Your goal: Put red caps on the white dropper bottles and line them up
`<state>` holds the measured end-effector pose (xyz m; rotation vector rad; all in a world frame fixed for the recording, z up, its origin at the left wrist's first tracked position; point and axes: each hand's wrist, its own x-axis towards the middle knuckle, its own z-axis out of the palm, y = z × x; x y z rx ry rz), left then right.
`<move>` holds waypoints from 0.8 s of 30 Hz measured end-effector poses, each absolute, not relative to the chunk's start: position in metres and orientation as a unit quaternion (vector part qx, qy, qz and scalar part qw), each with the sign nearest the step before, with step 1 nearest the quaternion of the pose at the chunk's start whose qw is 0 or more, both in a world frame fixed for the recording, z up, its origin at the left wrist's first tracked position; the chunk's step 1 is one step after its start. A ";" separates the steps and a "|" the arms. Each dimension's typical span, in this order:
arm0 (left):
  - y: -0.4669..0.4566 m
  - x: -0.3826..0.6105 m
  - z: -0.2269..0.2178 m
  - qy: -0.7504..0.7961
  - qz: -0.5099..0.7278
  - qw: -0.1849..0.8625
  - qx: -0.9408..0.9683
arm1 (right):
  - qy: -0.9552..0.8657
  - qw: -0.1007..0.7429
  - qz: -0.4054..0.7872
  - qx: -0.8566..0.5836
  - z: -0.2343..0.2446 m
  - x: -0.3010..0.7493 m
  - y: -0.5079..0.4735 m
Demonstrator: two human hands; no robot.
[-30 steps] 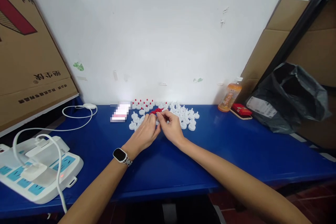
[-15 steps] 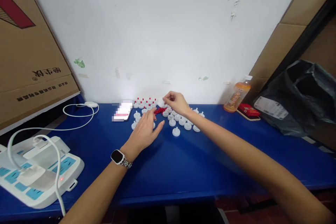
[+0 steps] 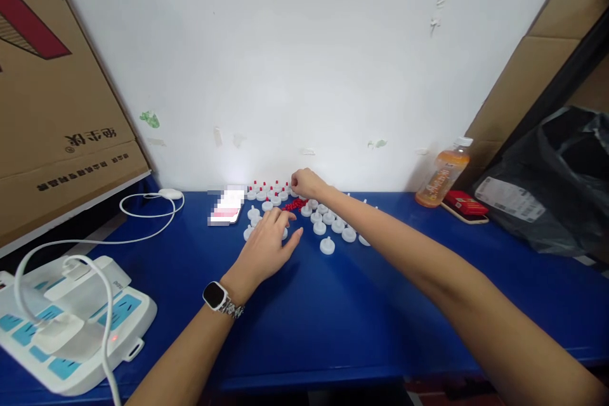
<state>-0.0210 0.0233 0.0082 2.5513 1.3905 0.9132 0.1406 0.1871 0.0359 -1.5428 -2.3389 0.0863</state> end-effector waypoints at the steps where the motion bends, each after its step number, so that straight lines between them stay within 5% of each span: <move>1: 0.023 -0.021 0.008 0.454 0.300 0.051 0.837 | -0.824 0.166 0.035 -0.540 0.036 0.140 0.189; 14: 0.024 -0.021 0.006 0.453 0.284 0.067 0.842 | -0.814 0.150 0.134 -0.544 0.043 0.131 0.215; 24: 0.025 -0.020 0.008 0.453 0.282 0.079 0.842 | -0.781 0.133 0.027 -0.610 0.040 0.150 0.216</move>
